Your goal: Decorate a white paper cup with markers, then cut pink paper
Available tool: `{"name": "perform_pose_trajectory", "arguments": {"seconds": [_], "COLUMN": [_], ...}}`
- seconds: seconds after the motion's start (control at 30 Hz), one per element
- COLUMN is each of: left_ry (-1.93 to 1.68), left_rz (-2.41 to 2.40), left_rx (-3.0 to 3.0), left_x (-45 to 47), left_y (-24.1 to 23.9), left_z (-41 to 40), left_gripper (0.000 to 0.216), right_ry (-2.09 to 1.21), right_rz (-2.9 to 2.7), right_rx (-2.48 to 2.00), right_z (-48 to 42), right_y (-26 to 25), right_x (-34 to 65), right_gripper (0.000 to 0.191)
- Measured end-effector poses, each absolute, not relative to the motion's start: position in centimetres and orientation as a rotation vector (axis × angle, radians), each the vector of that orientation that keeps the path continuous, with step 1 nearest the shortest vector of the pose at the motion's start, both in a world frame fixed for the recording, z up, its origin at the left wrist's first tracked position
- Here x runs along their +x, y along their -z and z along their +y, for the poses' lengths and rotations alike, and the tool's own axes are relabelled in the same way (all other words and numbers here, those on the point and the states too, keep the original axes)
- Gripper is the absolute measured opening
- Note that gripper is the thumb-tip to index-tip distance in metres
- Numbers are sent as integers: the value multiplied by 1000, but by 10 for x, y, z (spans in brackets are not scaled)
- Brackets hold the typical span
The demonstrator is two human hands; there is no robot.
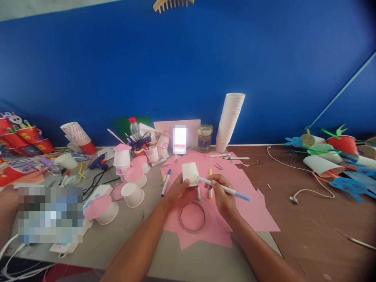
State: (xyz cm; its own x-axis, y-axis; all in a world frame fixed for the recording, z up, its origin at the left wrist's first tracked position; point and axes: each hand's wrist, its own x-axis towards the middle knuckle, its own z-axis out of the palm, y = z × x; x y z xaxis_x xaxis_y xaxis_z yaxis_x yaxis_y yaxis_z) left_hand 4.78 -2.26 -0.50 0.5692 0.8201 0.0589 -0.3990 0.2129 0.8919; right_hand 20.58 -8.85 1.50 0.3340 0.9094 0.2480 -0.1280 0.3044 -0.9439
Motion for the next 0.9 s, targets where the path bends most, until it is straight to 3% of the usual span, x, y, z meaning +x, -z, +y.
{"name": "perform_pose_trajectory", "arguments": {"seconds": [0.27,0.5,0.9], "left_ry": [-908,-929,-981], "left_rz": [459,461,495], "left_rx": [1021,985,936], "left_x": [48,47,43], "left_y": [4,2,1], "left_z": [-23,-22,-21], "left_gripper": [46,50,43], "right_ry": [-722,-581,-384], "right_rz": [-982,-957,-1354], "right_rx": [-1028,-1094,-1208], "right_z": [-88,-85,-84], "right_y": [-16,-18,-9], "right_x": [207,205,200], "right_gripper": [16,36,31]}}
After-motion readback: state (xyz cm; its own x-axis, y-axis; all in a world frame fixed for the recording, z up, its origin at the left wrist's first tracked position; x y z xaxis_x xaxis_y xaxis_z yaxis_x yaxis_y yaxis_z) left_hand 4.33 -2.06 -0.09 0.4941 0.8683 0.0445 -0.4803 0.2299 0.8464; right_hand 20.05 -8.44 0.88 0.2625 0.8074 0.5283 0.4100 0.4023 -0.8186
